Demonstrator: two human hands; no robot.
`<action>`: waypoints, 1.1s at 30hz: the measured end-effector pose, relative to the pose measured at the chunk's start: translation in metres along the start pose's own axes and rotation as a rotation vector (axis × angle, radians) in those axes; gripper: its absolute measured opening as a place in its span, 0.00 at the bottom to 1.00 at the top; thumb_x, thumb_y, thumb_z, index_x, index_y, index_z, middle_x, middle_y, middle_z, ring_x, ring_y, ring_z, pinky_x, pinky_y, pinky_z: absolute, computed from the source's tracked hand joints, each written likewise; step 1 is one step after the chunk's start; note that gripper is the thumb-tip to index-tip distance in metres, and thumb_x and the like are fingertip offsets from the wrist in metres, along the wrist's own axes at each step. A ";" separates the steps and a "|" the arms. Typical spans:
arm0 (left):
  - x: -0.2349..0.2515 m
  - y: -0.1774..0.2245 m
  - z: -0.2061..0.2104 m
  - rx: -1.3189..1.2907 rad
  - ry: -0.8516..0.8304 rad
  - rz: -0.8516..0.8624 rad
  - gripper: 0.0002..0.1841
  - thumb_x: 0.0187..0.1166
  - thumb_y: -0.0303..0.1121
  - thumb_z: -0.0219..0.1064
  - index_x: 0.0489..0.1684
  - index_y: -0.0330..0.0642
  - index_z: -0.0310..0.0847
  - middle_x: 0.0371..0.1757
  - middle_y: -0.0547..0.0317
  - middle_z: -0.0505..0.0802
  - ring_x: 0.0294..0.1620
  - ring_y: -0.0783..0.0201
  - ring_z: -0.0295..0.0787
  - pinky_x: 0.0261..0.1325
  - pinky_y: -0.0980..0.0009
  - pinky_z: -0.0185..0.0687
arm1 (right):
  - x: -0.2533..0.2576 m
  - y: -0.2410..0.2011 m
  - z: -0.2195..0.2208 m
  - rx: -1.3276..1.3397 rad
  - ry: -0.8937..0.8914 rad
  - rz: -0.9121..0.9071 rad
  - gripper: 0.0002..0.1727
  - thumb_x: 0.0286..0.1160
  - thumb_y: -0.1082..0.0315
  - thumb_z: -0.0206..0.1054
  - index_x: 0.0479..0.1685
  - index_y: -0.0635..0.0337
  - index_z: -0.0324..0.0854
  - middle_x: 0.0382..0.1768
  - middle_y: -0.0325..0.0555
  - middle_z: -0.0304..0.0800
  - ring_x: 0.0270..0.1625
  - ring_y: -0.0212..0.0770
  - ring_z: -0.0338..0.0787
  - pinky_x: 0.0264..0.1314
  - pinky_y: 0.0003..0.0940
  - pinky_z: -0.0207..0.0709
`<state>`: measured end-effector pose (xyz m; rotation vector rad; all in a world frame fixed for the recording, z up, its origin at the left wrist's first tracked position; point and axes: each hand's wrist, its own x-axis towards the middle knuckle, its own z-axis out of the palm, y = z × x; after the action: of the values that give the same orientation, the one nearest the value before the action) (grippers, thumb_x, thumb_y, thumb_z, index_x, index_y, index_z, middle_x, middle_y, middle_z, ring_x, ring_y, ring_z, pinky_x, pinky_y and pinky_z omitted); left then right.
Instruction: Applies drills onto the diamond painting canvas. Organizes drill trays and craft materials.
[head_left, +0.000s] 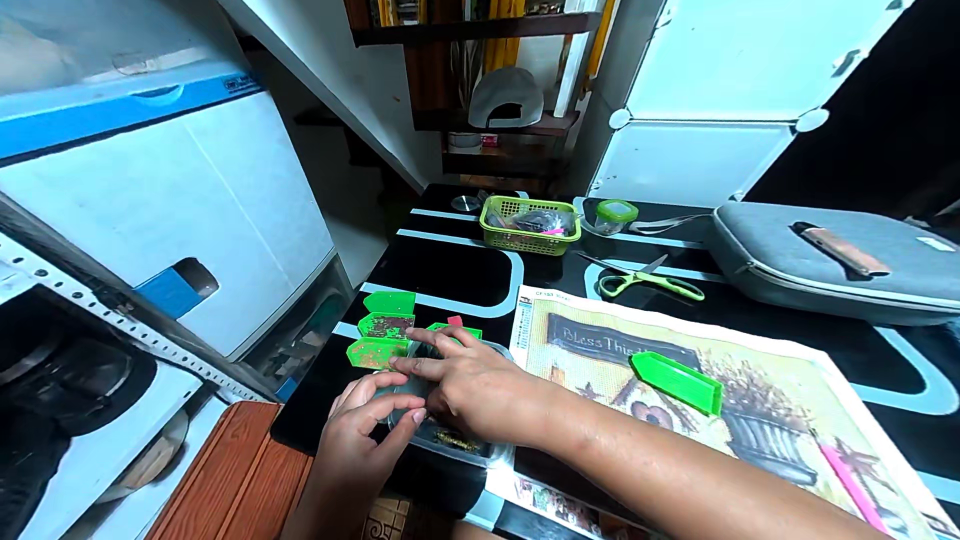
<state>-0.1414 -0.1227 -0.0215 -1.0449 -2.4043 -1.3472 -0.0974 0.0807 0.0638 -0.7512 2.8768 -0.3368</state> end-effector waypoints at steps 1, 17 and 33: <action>0.000 0.000 0.000 0.000 0.001 0.007 0.11 0.75 0.51 0.68 0.36 0.65 0.97 0.57 0.74 0.93 0.66 0.70 0.85 0.71 0.58 0.76 | -0.001 0.000 -0.001 0.008 0.004 -0.002 0.15 0.86 0.69 0.60 0.42 0.58 0.95 0.86 0.36 0.72 0.95 0.50 0.51 0.93 0.50 0.43; 0.004 0.008 0.001 0.161 0.012 0.096 0.11 0.75 0.53 0.66 0.34 0.69 0.96 0.57 0.76 0.93 0.65 0.69 0.85 0.72 0.53 0.73 | -0.013 0.009 0.006 0.157 0.094 0.018 0.13 0.83 0.66 0.65 0.36 0.57 0.95 0.83 0.39 0.76 0.93 0.51 0.56 0.91 0.53 0.48; 0.002 0.016 -0.011 0.059 -0.161 0.071 0.12 0.77 0.47 0.70 0.48 0.56 0.96 0.64 0.55 0.91 0.70 0.54 0.82 0.72 0.44 0.73 | -0.182 0.029 0.023 0.319 0.535 0.375 0.13 0.81 0.52 0.67 0.35 0.40 0.97 0.76 0.19 0.82 0.90 0.35 0.62 0.89 0.42 0.62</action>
<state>-0.1343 -0.1254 -0.0035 -1.2544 -2.4767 -1.2034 0.0508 0.1914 0.0499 -0.0588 3.2190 -1.0447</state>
